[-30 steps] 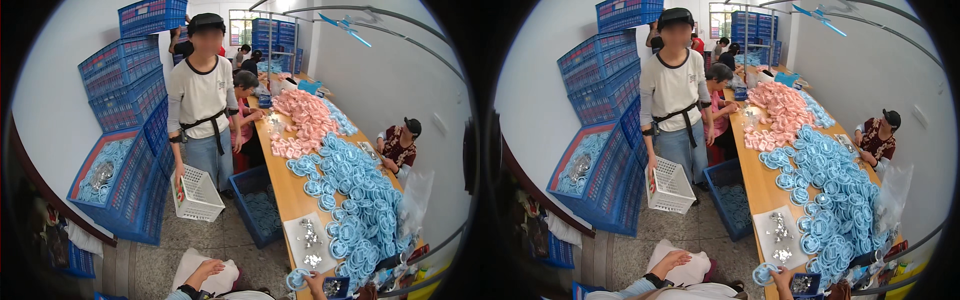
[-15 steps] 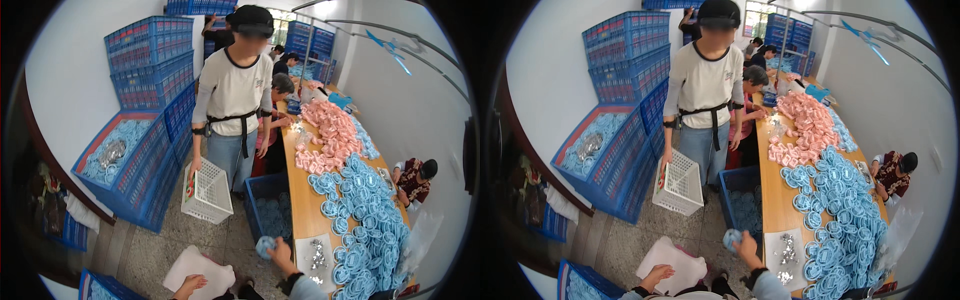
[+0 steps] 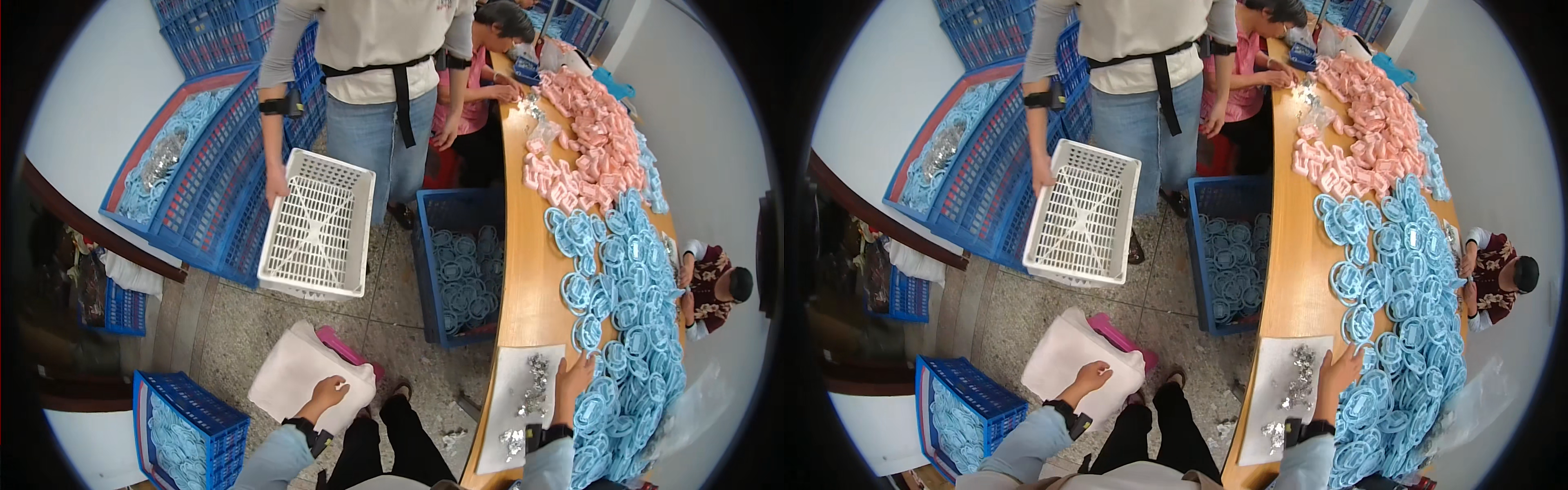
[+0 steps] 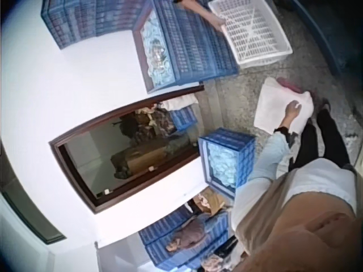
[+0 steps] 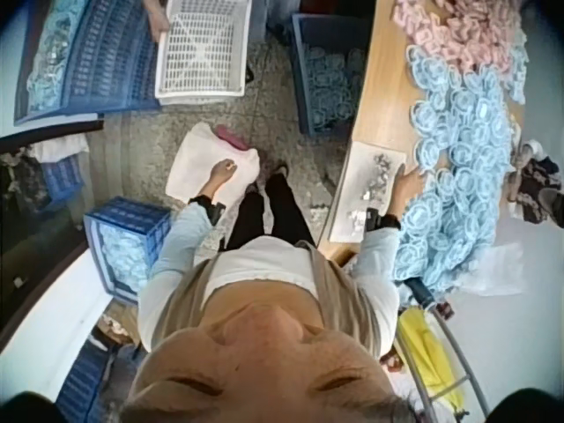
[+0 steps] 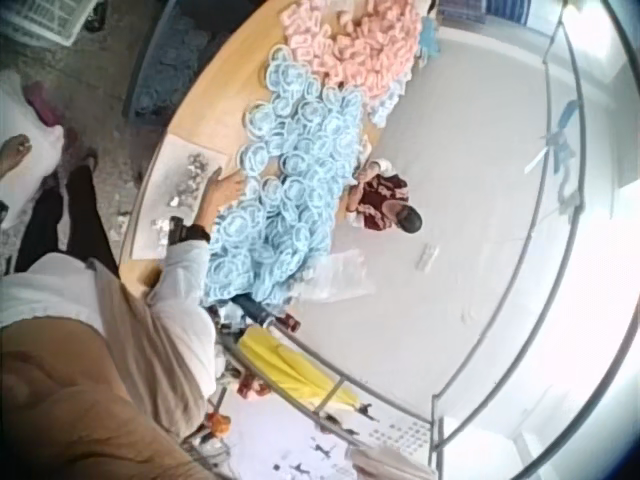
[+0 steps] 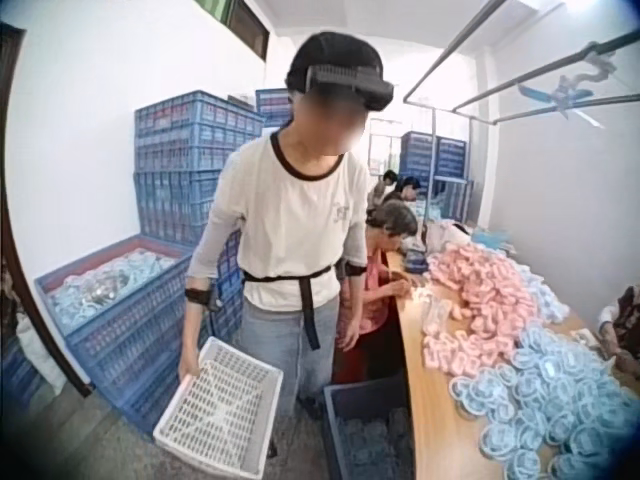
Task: Manually assemble small silver stars into blue circular plastic frames.
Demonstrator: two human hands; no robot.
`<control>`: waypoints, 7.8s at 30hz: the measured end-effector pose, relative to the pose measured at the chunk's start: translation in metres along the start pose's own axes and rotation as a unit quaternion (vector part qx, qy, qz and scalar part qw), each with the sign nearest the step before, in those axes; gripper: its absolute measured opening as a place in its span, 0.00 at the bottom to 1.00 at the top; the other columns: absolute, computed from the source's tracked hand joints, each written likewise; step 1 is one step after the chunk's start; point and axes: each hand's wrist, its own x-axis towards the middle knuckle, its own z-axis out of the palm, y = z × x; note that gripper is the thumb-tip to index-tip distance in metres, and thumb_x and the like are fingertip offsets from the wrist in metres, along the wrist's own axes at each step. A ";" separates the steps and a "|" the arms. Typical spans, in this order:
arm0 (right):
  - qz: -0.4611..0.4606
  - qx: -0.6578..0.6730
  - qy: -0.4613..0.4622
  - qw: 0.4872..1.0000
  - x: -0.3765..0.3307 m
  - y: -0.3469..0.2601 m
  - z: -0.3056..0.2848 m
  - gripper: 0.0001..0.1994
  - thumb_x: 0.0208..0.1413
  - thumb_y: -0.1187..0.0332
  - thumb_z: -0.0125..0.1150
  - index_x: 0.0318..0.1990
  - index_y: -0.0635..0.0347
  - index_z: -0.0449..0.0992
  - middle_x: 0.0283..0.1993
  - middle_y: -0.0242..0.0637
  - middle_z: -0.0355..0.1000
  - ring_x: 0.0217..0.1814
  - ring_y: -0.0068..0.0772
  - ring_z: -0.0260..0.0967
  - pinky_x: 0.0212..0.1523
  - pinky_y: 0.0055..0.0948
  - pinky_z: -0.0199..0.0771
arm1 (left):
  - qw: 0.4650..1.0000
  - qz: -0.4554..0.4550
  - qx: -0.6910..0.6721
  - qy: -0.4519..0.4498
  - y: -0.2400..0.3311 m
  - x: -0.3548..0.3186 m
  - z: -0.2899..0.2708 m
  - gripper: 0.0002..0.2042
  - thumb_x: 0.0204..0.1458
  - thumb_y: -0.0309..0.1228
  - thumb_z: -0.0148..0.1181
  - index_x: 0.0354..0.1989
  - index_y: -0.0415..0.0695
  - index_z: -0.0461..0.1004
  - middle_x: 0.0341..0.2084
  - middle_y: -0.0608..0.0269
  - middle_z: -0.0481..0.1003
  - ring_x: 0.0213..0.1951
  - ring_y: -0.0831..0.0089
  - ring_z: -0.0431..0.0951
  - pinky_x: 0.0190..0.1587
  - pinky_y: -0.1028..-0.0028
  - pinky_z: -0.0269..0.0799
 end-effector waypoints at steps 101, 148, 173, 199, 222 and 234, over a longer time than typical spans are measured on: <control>-0.311 0.057 -0.612 0.725 -0.408 0.056 0.077 0.09 0.46 0.66 0.50 0.27 0.61 0.74 0.30 0.36 0.72 0.31 0.34 0.71 0.29 0.32 0.70 | 0.965 -0.216 -0.106 -0.106 -0.258 -0.235 -0.009 0.18 0.45 0.45 0.52 0.33 0.41 0.74 0.28 0.55 0.74 0.32 0.63 0.73 0.38 0.67 0.66; 0.577 0.114 -0.191 0.786 -0.807 0.048 -0.118 0.12 0.36 0.65 0.51 0.24 0.64 0.75 0.27 0.52 0.70 0.31 0.52 0.69 0.35 0.42 0.68 | 0.808 0.305 0.302 -0.403 0.074 -0.086 0.097 0.12 0.45 0.33 0.55 0.29 0.34 0.71 0.18 0.60 0.72 0.19 0.74 0.71 0.22 0.74 0.67; 0.367 0.037 0.478 0.797 -0.585 -0.259 -0.620 0.18 0.38 0.72 0.56 0.42 0.62 0.69 0.41 0.37 0.69 0.41 0.31 0.66 0.40 0.27 0.65 | 0.428 0.378 0.600 -0.559 0.084 -0.241 0.290 0.15 0.44 0.35 0.56 0.33 0.35 0.71 0.22 0.60 0.74 0.23 0.74 0.75 0.22 0.77 0.67; 0.138 -0.003 0.513 0.847 -0.656 -0.085 -0.682 0.09 0.40 0.68 0.61 0.30 0.57 0.69 0.33 0.33 0.71 0.32 0.24 0.67 0.32 0.25 0.67 | 0.492 0.330 0.552 -0.586 0.037 -0.242 0.392 0.17 0.46 0.37 0.54 0.38 0.34 0.70 0.26 0.57 0.74 0.26 0.68 0.76 0.27 0.74 0.70; 0.905 -0.132 0.133 0.381 -0.795 0.006 -0.518 0.14 0.43 0.59 0.56 0.32 0.60 0.70 0.31 0.43 0.69 0.33 0.44 0.67 0.31 0.34 0.68 | 0.031 0.519 0.733 -0.438 0.102 -0.618 0.798 0.15 0.43 0.40 0.56 0.28 0.38 0.74 0.20 0.57 0.74 0.20 0.69 0.74 0.23 0.72 0.68; 0.958 0.074 0.276 0.034 -0.747 -0.154 -0.192 0.14 0.41 0.58 0.52 0.28 0.59 0.74 0.29 0.48 0.70 0.32 0.50 0.68 0.32 0.43 0.66 | -0.170 0.460 0.586 -0.645 -0.113 -0.742 0.632 0.11 0.44 0.33 0.54 0.27 0.36 0.72 0.17 0.60 0.73 0.17 0.73 0.73 0.17 0.76 0.65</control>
